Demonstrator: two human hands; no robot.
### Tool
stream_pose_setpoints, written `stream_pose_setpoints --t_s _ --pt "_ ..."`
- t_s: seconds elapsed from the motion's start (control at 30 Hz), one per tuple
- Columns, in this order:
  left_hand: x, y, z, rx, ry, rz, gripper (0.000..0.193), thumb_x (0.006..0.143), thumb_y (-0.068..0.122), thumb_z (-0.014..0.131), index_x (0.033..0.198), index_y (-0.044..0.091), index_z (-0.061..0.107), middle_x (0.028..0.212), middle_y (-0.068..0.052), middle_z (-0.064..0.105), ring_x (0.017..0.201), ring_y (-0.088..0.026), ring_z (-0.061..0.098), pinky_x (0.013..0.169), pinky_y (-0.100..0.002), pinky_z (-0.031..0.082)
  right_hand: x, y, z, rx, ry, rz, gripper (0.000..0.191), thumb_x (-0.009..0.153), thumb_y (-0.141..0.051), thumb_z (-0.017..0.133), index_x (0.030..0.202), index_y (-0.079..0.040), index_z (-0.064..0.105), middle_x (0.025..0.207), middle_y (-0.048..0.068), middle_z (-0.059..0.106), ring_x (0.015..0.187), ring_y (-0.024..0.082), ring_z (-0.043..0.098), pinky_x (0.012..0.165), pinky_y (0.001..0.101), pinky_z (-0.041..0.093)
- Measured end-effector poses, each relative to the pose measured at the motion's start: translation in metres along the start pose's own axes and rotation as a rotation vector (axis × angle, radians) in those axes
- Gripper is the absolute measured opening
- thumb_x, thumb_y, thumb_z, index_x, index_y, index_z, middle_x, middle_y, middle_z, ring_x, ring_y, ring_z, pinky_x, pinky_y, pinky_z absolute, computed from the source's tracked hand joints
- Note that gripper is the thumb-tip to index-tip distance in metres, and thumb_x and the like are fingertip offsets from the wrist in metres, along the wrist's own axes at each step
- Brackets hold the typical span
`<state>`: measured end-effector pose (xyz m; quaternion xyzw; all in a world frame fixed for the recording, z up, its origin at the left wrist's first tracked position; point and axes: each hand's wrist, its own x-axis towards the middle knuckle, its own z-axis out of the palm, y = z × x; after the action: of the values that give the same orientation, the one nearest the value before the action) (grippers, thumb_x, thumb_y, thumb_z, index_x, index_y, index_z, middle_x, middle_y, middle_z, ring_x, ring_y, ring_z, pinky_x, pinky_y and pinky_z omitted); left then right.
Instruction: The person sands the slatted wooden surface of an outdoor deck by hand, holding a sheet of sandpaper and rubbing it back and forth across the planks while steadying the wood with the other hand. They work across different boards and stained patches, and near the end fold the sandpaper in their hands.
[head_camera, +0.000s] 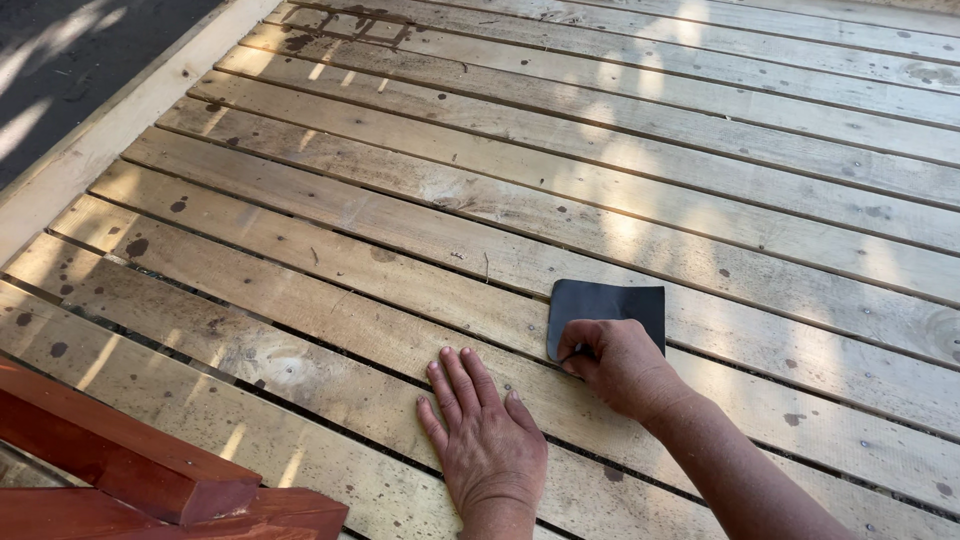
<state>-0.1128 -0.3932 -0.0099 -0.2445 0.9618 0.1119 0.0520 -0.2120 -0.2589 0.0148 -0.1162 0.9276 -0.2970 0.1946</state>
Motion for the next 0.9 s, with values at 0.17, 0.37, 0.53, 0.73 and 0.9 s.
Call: stream_pose_setpoints --t_s 0.17,0.37,0.53,0.73,0.9 --pt "0.000 0.001 -0.001 -0.003 -0.016 -0.004 0.080 0.094 0.041 0.038 0.162 0.009 0.009 0.172 -0.013 0.003 0.158 -0.029 -0.001 0.119 -0.052 0.001 0.006 -0.010 -0.005 -0.203 -0.060 0.007 0.006 0.091 -0.015 0.073 0.095 -0.016 0.077 0.091 0.002 0.080 0.082 0.016 0.077 0.081 0.0316 0.062" --pt "0.001 0.001 -0.001 0.044 -0.073 -0.005 0.079 0.096 0.042 0.034 0.162 0.009 0.006 0.172 -0.014 -0.001 0.158 -0.030 -0.004 0.119 -0.052 -0.001 0.010 -0.019 0.000 -0.288 -0.082 0.026 0.007 0.093 -0.011 0.069 0.092 -0.015 0.075 0.092 0.003 0.078 0.083 0.016 0.077 0.079 0.0312 0.063" --pt "0.002 0.001 0.002 0.037 -0.032 0.003 0.080 0.095 0.042 0.034 0.162 0.008 0.007 0.172 -0.015 0.000 0.157 -0.030 -0.003 0.118 -0.052 -0.002 0.003 -0.022 0.016 -0.338 0.058 -0.031 0.010 0.090 -0.005 0.067 0.087 -0.011 0.074 0.088 0.006 0.076 0.083 0.022 0.074 0.079 0.0367 0.061" --pt "0.002 0.000 0.004 0.040 0.005 0.010 0.079 0.095 0.041 0.034 0.161 0.008 0.009 0.172 -0.015 0.002 0.157 -0.031 -0.001 0.118 -0.052 -0.001 0.006 -0.036 0.026 -0.329 0.135 -0.061 0.005 0.090 -0.009 0.069 0.089 -0.010 0.074 0.094 0.008 0.074 0.087 0.026 0.072 0.080 0.0405 0.060" --pt "0.001 0.001 0.000 0.008 -0.043 0.007 0.079 0.094 0.041 0.035 0.161 0.008 0.008 0.172 -0.015 0.001 0.157 -0.031 -0.003 0.118 -0.052 -0.002 -0.008 -0.025 0.015 -0.429 0.059 0.076 0.011 0.093 -0.008 0.066 0.094 -0.013 0.075 0.096 0.006 0.076 0.089 0.023 0.074 0.082 0.0384 0.061"
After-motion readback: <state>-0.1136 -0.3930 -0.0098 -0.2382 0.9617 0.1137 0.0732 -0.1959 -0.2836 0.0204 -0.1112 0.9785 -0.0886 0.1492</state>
